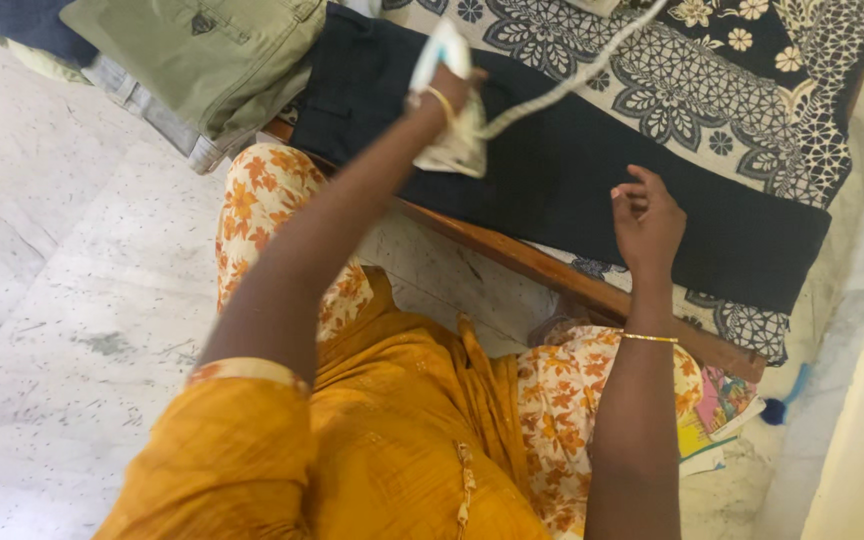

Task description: The person irons a pair of green shorts on a low wooden board, smoothing the fabric with one hand while moving the iron with the other. After finishing the shorts, the person picks up a pair of black trousers, lays them on the board, and begins ironing them.

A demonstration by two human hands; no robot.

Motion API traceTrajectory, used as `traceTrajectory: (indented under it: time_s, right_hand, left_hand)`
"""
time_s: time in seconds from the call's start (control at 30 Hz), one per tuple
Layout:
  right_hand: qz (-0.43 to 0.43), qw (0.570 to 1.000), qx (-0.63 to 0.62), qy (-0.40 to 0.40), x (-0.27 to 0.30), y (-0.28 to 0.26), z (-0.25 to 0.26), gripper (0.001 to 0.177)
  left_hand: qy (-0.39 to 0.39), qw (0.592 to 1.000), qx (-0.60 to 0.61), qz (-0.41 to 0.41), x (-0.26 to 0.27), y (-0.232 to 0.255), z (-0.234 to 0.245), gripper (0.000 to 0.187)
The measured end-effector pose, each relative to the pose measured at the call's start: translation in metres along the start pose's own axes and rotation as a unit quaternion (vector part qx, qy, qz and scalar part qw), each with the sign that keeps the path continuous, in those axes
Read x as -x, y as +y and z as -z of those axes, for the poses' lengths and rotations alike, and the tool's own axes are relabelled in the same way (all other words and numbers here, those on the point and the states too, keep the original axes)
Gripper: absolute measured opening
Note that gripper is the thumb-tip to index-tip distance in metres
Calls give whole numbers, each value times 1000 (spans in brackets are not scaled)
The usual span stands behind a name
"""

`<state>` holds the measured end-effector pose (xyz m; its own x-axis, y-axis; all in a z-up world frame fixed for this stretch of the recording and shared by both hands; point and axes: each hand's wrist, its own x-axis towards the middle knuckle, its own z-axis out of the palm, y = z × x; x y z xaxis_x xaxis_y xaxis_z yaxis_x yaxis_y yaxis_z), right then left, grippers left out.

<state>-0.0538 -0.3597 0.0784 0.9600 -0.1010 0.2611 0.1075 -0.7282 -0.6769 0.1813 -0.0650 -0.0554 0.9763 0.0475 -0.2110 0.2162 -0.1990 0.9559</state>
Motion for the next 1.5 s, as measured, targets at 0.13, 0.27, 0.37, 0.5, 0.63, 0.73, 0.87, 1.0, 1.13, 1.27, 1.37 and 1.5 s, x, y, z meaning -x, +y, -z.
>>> traceTrajectory:
  time_s: [0.13, 0.27, 0.37, 0.5, 0.63, 0.73, 0.87, 1.0, 1.13, 1.27, 1.37, 1.5]
  right_hand:
    - [-29, 998, 44, -44, -3, -7, -9, 40]
    - [-43, 993, 65, -90, 2, -20, -7, 42]
    - [-48, 990, 69, -115, 5, -26, -4, 42]
    - [-52, 986, 68, -143, 4, -24, -9, 43]
    - [-42, 980, 92, -174, 2, -15, -22, 41]
    - [-36, 979, 87, -182, -3, -8, -29, 42]
    - [-37, 974, 120, -188, -9, -3, -33, 42]
    - [-40, 968, 137, -205, -8, -12, -28, 44]
    - [-31, 966, 83, -241, 0, -23, -16, 46]
    - [-35, 963, 93, -251, 0, -21, -10, 48]
    - [-44, 960, 130, -244, -4, -13, -11, 49]
    - [-56, 958, 129, -251, 4, -8, -10, 48]
  left_hand:
    - [16, 937, -346, 31, 2, 26, 124, 74]
    - [7, 902, -432, 17, 51, 41, 156, 79]
    - [-9, 926, -377, 1, 65, 28, 152, 78]
    - [1, 964, -261, -45, 59, 9, 130, 75]
    - [23, 963, -267, -19, 28, 2, 102, 75]
    - [63, 968, -240, -45, -9, 3, 87, 73]
    - [60, 969, -238, 1, -32, 16, 60, 72]
    - [-34, 953, -300, -17, 0, 11, 34, 72]
    - [-85, 948, -305, -23, 99, 3, 12, 75]
    - [-23, 961, -274, -28, 89, 28, -16, 72]
    - [30, 970, -237, -33, 55, 34, -43, 72]
    - [40, 972, -231, -13, 30, 42, -73, 72]
